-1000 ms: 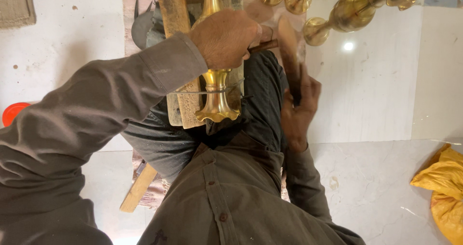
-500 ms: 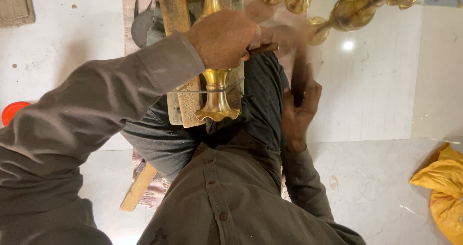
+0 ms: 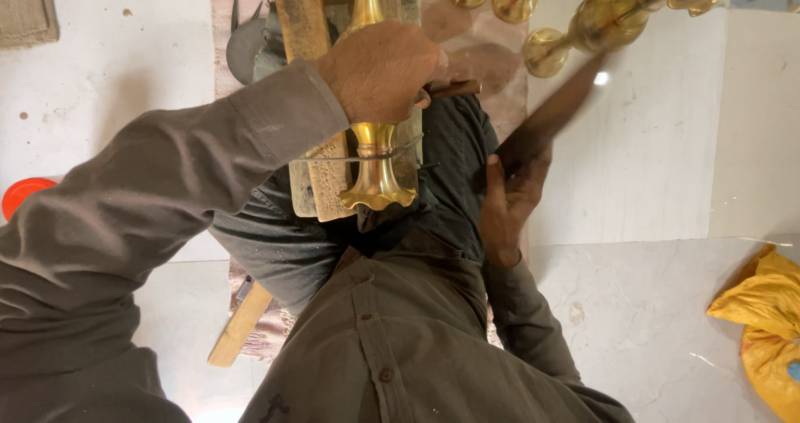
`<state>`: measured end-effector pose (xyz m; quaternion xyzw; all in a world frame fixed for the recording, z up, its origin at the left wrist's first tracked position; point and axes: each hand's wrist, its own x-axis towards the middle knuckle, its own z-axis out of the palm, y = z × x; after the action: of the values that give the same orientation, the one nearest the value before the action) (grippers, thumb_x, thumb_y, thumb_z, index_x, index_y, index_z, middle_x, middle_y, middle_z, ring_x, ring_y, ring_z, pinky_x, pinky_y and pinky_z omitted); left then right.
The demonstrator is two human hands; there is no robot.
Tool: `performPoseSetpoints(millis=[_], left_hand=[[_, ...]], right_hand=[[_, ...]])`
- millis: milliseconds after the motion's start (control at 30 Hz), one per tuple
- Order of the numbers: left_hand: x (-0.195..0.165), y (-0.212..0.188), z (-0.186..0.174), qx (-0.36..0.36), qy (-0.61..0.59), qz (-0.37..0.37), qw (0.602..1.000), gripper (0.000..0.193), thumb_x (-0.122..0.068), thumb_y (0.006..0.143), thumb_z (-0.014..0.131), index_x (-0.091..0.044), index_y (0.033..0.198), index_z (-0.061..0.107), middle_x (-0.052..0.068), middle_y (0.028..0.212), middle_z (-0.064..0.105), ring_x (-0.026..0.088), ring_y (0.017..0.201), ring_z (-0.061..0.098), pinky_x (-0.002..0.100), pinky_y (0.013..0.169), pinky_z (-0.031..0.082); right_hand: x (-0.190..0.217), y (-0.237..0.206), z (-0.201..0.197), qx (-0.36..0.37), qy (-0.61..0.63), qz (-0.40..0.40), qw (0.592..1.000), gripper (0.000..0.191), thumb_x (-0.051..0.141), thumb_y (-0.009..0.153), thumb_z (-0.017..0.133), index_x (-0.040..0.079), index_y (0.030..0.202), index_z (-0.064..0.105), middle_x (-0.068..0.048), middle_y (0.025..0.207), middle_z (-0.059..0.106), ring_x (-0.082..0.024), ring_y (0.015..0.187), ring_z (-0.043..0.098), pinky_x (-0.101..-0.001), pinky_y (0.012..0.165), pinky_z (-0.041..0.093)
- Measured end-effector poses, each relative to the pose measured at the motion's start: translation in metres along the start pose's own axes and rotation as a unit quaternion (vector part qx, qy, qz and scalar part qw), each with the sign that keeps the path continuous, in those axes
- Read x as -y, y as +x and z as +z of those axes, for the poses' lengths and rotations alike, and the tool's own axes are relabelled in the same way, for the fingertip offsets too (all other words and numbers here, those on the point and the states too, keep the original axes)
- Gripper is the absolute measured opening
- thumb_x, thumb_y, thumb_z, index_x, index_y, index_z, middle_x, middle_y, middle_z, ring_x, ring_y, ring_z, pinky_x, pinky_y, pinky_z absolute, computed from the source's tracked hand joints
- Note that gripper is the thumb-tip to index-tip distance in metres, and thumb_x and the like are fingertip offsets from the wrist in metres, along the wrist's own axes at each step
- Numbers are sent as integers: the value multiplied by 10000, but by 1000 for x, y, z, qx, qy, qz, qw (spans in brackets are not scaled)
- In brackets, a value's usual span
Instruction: The person sits on the floor with a brass vase clamped between wooden blocks and engraves decorative patterns into its surface. They strike a small chisel with a wooden mallet to cut the design, repositioning the vase and chisel as they work across different areas of the brass.
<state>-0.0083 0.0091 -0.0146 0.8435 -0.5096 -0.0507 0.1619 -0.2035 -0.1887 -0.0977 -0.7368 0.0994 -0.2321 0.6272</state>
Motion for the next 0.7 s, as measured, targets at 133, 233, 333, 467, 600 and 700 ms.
performPoseSetpoints(millis=[133, 233, 333, 467, 600, 700], left_hand=[[-1, -1, 1, -14, 5, -1, 1000, 289, -247, 826, 863, 0, 934, 758, 181, 732, 720, 332, 717, 741, 475, 667, 618], [-1, -3, 0, 2, 30, 1, 1000, 260, -251, 844, 857, -15, 888, 756, 184, 725, 711, 353, 717, 732, 477, 648, 616], [-1, -3, -2, 19, -7, -2, 1000, 214, -211, 859, 834, -28, 936, 756, 166, 718, 715, 312, 696, 743, 464, 628, 620], [-2, -3, -4, 36, 8, -1, 999, 272, -259, 871, 826, -5, 930, 749, 171, 685, 705, 311, 661, 738, 453, 623, 622], [-3, -4, -4, 16, 15, 11, 1000, 280, -248, 842, 827, -45, 1025, 763, 162, 674, 699, 317, 652, 735, 463, 620, 619], [-4, -7, -4, 15, 29, 18, 999, 277, -267, 848, 826, -49, 1010, 773, 153, 702, 699, 320, 695, 737, 466, 646, 618]], right_hand=[[-4, -2, -4, 69, -219, -55, 972, 674, -64, 1047, 594, 35, 1657, 325, -153, 1387, 516, -234, 1254, 542, -363, 1103, 476], [-8, -3, -2, 17, -61, -22, 998, 628, -71, 1075, 579, -6, 1628, 288, -180, 1437, 477, -245, 1305, 491, -377, 1154, 424], [-11, -6, -1, 25, -168, -52, 984, 653, -77, 1039, 590, -3, 1602, 268, -197, 1493, 404, -274, 1367, 441, -390, 1133, 406], [-10, -12, 1, -6, -60, 5, 998, 674, -8, 1069, 606, 45, 1634, 244, -157, 1403, 504, -234, 1267, 546, -350, 1079, 501], [-5, -14, 1, 35, -334, -60, 940, 709, -45, 1003, 622, 73, 1647, 350, -158, 1353, 501, -251, 1230, 537, -371, 1028, 491], [0, -15, 6, -22, 41, -11, 999, 692, -20, 1092, 573, 111, 1653, 189, -144, 1427, 502, -237, 1232, 533, -372, 1080, 476]])
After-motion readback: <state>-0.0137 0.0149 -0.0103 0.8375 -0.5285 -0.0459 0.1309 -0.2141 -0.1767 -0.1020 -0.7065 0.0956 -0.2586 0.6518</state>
